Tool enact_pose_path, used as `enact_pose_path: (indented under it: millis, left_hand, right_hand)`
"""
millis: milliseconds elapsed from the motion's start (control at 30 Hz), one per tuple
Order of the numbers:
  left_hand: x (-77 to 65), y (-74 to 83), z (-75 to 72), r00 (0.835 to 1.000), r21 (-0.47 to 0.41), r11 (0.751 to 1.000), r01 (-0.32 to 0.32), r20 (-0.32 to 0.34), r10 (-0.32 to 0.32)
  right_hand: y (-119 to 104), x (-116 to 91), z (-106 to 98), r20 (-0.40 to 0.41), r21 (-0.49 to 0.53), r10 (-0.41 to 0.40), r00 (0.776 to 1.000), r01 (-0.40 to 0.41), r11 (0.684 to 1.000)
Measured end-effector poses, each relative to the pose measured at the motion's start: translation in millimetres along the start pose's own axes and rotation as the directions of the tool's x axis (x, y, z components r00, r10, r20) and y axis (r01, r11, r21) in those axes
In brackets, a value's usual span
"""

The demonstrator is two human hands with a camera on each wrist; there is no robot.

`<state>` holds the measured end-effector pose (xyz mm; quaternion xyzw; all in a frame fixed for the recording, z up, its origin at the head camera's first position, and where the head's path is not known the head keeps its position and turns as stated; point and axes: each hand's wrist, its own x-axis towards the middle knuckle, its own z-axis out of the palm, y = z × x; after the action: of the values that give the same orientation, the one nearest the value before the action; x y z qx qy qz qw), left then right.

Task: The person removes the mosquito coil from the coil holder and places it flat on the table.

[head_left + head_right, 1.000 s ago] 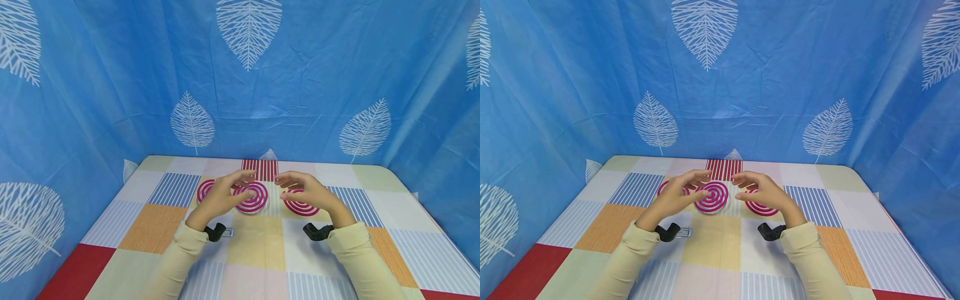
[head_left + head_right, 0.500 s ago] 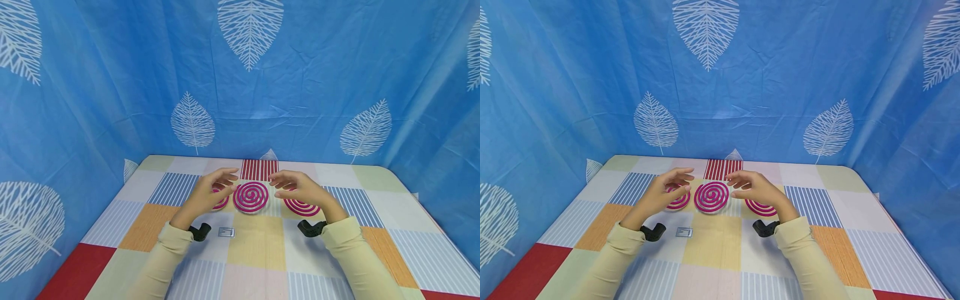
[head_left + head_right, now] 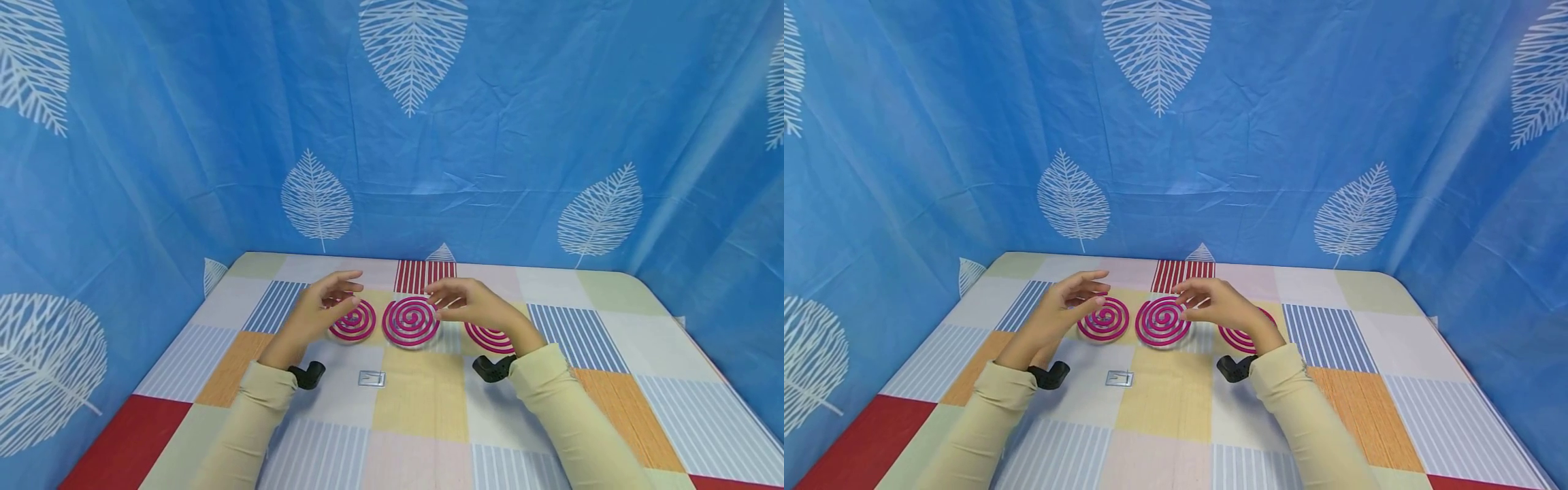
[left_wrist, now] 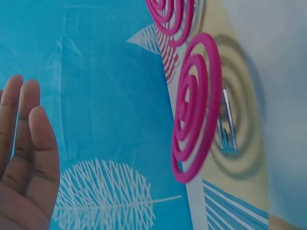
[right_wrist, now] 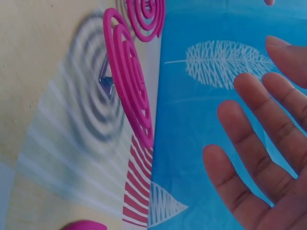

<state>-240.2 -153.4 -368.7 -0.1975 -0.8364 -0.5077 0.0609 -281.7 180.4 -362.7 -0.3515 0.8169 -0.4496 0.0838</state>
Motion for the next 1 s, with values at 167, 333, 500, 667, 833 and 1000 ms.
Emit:
enact_pose_path:
  millis: [167,333,500,667,833,1000]
  left_hand:
    - [-0.4,-7.4,-5.2,0.999,-0.018,0.999,0.032,-0.017,-0.032]
    - [-0.5,-15.4,-10.2,0.999,-0.027,0.999,0.030,-0.029,-0.031]
    - [-1.5,-25.7,-17.1,0.999,-0.021,0.999,0.025,-0.040,-0.026]
    - [-3.0,-35.5,-21.8,0.999,-0.008,1.000,0.030,-0.042,-0.031]
    - [-4.1,-42.8,-23.5,0.997,0.004,0.998,0.069,-0.040,-0.069]
    - [-4.5,-47.5,-23.9,0.987,0.023,0.987,0.160,-0.033,-0.160]
  right_hand:
    - [-2,7,5,0.013,0.009,0.014,1.000,-0.014,1.000]
    - [-1,13,8,0.016,0.013,0.014,1.000,-0.014,1.000]
    - [1,20,14,0.012,-0.008,0.003,1.000,-0.003,1.000]
    - [2,25,20,0.006,-0.004,-0.004,1.000,0.004,1.000]
    - [4,29,23,-0.008,-0.014,-0.001,1.000,0.001,1.000]
    - [5,34,27,-0.028,-0.004,-0.005,1.000,0.005,1.000]
